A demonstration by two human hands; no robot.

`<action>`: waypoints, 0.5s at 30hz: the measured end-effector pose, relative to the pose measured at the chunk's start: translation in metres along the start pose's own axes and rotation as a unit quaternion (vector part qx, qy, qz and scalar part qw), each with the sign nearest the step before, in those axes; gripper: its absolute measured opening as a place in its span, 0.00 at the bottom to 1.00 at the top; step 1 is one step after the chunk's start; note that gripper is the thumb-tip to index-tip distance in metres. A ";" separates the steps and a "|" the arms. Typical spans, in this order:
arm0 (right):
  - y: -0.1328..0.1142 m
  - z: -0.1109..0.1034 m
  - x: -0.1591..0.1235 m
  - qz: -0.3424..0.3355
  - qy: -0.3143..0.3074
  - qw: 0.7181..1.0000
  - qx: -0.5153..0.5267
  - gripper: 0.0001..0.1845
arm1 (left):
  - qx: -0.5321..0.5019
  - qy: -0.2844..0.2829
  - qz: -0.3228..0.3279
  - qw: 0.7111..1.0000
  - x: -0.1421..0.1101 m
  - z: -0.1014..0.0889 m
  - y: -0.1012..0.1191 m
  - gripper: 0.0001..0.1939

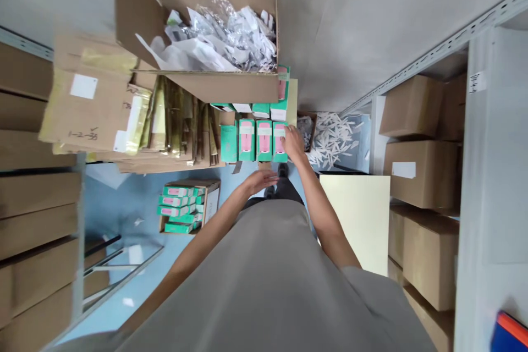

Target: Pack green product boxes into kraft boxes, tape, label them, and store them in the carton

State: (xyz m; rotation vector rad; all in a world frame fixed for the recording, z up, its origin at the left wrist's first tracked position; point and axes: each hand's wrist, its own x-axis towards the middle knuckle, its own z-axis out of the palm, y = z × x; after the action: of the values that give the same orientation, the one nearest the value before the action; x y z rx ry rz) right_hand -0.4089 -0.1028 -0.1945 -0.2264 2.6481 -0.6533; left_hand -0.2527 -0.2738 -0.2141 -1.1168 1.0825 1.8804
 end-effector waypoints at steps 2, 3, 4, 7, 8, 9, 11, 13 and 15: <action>-0.004 0.000 0.023 -0.010 -0.021 0.999 -0.035 0.28 | -0.010 0.003 -0.019 1.000 0.019 0.020 -0.005 0.07; -0.006 0.000 0.032 -0.008 -0.033 0.998 -0.048 0.28 | -0.018 0.009 -0.022 1.000 0.028 0.027 -0.006 0.07; -0.008 0.001 0.039 -0.003 -0.043 0.997 -0.058 0.28 | -0.027 0.017 -0.019 0.999 0.036 0.033 -0.007 0.07; -0.008 0.005 0.046 0.009 -0.061 0.995 -0.075 0.30 | -0.057 0.030 0.002 0.998 0.054 0.041 -0.008 0.10; -0.007 0.006 0.044 0.010 -0.063 0.995 -0.079 0.30 | -0.066 0.030 0.008 0.997 0.057 0.042 -0.008 0.11; -0.005 0.008 0.040 0.011 -0.065 0.994 -0.083 0.31 | -0.073 0.030 0.013 0.997 0.060 0.042 -0.008 0.11; -0.002 0.010 0.030 0.009 -0.068 0.994 -0.089 0.32 | -0.084 0.028 0.018 0.996 0.061 0.041 -0.010 0.11; 0.000 0.013 0.017 0.004 -0.068 0.994 -0.088 0.32 | -0.088 0.023 0.019 0.996 0.059 0.039 -0.013 0.11; 0.002 0.017 0.004 0.007 -0.065 0.995 -0.076 0.32 | -0.086 0.015 0.019 0.996 0.054 0.035 -0.019 0.11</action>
State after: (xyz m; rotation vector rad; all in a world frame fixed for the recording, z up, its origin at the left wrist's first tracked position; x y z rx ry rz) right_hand -0.4060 -0.1088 -0.2106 -0.2838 2.5731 -0.4185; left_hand -0.2691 -0.2267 -0.2587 -1.2330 0.9776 2.0233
